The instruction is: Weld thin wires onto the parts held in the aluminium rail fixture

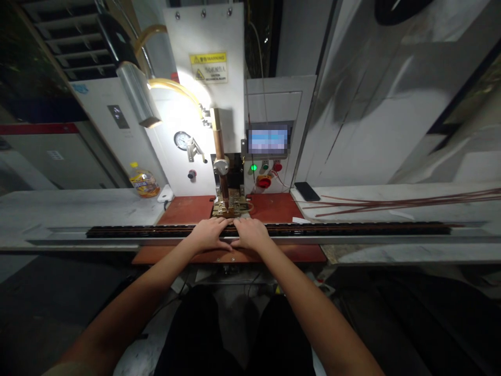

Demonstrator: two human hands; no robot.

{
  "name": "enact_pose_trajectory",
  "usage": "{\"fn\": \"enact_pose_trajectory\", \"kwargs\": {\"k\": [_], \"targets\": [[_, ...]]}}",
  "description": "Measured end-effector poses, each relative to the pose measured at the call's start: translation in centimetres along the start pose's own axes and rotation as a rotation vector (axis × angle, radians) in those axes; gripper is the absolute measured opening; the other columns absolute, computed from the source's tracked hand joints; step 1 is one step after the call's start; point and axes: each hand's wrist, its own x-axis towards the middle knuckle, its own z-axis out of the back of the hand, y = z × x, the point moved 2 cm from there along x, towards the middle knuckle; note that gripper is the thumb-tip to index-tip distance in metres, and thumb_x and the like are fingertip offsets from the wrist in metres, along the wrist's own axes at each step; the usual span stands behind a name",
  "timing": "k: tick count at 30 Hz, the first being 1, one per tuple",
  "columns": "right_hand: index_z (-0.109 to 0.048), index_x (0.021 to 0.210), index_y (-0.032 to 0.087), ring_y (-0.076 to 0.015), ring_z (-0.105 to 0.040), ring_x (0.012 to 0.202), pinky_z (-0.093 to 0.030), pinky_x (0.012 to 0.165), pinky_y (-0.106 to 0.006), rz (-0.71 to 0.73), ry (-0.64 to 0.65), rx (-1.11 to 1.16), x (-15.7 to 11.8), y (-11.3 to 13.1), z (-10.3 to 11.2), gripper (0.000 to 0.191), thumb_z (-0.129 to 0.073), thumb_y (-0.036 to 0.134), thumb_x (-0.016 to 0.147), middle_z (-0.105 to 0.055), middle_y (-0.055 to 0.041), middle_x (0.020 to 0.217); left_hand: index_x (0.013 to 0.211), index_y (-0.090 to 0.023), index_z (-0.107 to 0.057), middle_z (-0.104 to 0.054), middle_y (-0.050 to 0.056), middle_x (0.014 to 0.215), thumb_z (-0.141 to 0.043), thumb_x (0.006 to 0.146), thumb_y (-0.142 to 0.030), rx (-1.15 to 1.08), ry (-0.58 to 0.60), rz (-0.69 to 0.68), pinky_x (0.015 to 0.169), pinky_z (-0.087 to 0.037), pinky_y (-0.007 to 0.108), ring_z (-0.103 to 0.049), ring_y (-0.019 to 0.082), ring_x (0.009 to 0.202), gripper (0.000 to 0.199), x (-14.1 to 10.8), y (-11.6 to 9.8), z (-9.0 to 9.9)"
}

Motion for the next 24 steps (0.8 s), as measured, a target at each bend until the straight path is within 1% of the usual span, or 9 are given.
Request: {"fn": "enact_pose_trajectory", "kwargs": {"k": [2, 4, 8, 14, 17, 20, 24], "targets": [[-0.058, 0.123, 0.018, -0.0307, -0.063, 0.111, -0.049, 0.092, -0.038, 0.003, -0.019, -0.007, 0.0, 0.0, -0.1, 0.067, -0.071, 0.065, 0.077, -0.068, -0.0154, 0.115, 0.145, -0.024, -0.044, -0.068, 0.013, 0.122, -0.062, 0.063, -0.086, 0.003, 0.010, 0.012, 0.085, -0.050, 0.036, -0.066, 0.031, 0.109, 0.104, 0.0, 0.0, -0.2], [-0.058, 0.123, 0.018, -0.0308, -0.063, 0.112, -0.049, 0.091, -0.038, 0.011, -0.036, -0.010, 0.0, -0.1, -0.3, 0.067, -0.071, 0.065, 0.078, -0.068, -0.0154, 0.115, 0.144, -0.024, -0.045, -0.069, 0.013, 0.118, -0.060, 0.063, -0.087, 0.015, 0.003, 0.018, 0.083, -0.050, 0.035, -0.067, 0.031, 0.106, 0.104, -0.1, 0.1, -0.3], [-0.059, 0.122, 0.018, -0.0306, -0.062, 0.110, -0.050, 0.091, -0.039, 0.024, -0.049, 0.000, 0.0, -0.2, -0.5, 0.068, -0.070, 0.067, 0.077, -0.067, -0.0151, 0.116, 0.137, -0.021, -0.052, -0.071, 0.013, 0.112, -0.059, 0.064, -0.087, 0.044, 0.001, 0.033, 0.081, -0.051, 0.035, -0.069, 0.032, 0.101, 0.098, -0.2, 0.3, -0.3], [-0.058, 0.122, 0.017, -0.0299, -0.059, 0.112, -0.048, 0.093, -0.040, 0.057, -0.079, -0.013, -0.2, -0.8, -0.4, 0.071, -0.075, 0.064, 0.073, -0.065, -0.0141, 0.119, 0.135, -0.024, -0.054, -0.072, 0.011, 0.110, -0.060, 0.063, -0.086, 0.043, -0.003, 0.021, 0.079, -0.051, 0.035, -0.069, 0.031, 0.101, 0.096, 0.0, 0.5, -0.3], [-0.059, 0.120, 0.017, -0.0307, -0.060, 0.111, -0.048, 0.093, -0.041, 0.028, -0.049, -0.031, -0.5, -1.6, -0.1, 0.071, -0.074, 0.067, 0.072, -0.065, -0.0147, 0.118, 0.135, -0.024, -0.054, -0.072, 0.011, 0.111, -0.059, 0.065, -0.086, 0.032, 0.006, 0.024, 0.079, -0.051, 0.035, -0.069, 0.031, 0.101, 0.094, -0.3, 1.0, -0.3], [-0.059, 0.119, 0.016, -0.0323, -0.062, 0.108, -0.049, 0.091, -0.042, -0.021, -0.027, -0.054, -1.0, -2.1, 0.3, 0.076, -0.071, 0.073, 0.071, -0.067, -0.0157, 0.114, 0.135, -0.024, -0.054, -0.072, 0.012, 0.114, -0.060, 0.067, -0.084, 0.033, 0.016, 0.023, 0.080, -0.051, 0.036, -0.069, 0.031, 0.102, 0.091, -0.9, 1.9, -0.2], [-0.058, 0.119, 0.018, -0.0332, -0.064, 0.108, -0.049, 0.089, -0.041, -0.068, 0.006, -0.064, -1.1, -1.8, 0.5, 0.078, -0.066, 0.078, 0.071, -0.068, -0.0170, 0.115, 0.134, -0.025, -0.056, -0.072, 0.012, 0.117, -0.060, 0.066, -0.085, 0.031, 0.027, 0.041, 0.082, -0.051, 0.035, -0.068, 0.031, 0.106, 0.090, -2.0, 3.3, 0.0]]}}
